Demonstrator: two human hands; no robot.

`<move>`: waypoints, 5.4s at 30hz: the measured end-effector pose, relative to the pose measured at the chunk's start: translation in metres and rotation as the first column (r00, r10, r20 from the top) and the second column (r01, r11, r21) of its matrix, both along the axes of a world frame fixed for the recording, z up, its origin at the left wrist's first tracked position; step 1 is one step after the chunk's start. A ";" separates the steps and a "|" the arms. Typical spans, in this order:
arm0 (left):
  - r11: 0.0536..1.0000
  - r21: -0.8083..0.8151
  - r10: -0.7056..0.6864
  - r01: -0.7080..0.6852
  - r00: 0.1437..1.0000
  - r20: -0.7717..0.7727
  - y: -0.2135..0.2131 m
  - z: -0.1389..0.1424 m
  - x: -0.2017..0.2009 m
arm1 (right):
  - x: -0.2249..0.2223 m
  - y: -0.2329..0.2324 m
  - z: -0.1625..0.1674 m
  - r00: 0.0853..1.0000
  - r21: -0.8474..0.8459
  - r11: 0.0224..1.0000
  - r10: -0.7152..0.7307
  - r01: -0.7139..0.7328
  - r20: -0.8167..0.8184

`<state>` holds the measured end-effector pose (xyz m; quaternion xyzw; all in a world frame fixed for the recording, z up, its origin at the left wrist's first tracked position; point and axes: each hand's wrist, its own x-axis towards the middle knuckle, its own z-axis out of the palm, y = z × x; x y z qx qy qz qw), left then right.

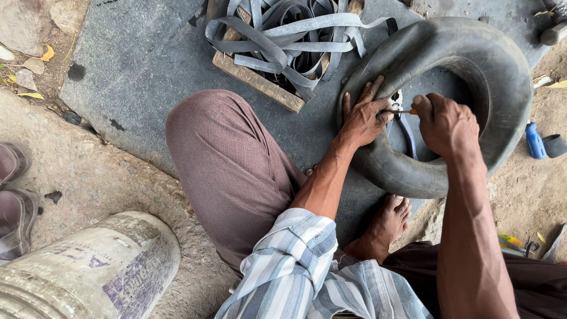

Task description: The person uses pliers to remove a metal ring from a rubber strip, then uses a screwdriver to work on a bicycle tire. The person manipulates the tire and tools while sitting on the ground.

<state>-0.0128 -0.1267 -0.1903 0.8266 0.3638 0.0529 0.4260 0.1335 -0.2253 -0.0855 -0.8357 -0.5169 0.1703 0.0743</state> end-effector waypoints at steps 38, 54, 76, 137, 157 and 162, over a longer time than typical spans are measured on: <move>1.000 -0.026 0.003 -0.003 1.000 0.016 -0.001 -0.004 0.000 | 0.001 -0.002 0.023 0.994 0.224 0.974 0.005 0.021 -0.112; 1.000 0.003 0.004 -0.004 1.000 0.022 0.000 -0.003 -0.002 | -0.018 0.013 0.038 0.982 0.083 0.979 -0.180 0.184 -0.054; 1.000 0.000 -0.005 0.005 1.000 0.018 0.000 -0.001 -0.003 | -0.008 0.006 0.030 0.983 0.358 0.930 -0.014 0.079 -0.181; 1.000 0.026 -0.001 0.001 1.000 -0.012 0.000 0.000 -0.003 | -0.012 0.006 0.005 0.951 -0.021 0.957 -0.291 0.290 -0.106; 0.999 0.043 -0.003 0.003 1.000 -0.006 0.000 -0.001 -0.002 | 0.000 -0.017 0.012 0.987 0.292 0.954 -0.017 0.063 -0.158; 0.999 0.044 -0.008 0.009 1.000 -0.027 0.001 0.000 -0.002 | -0.011 -0.007 0.019 0.977 0.219 0.963 -0.122 0.160 -0.176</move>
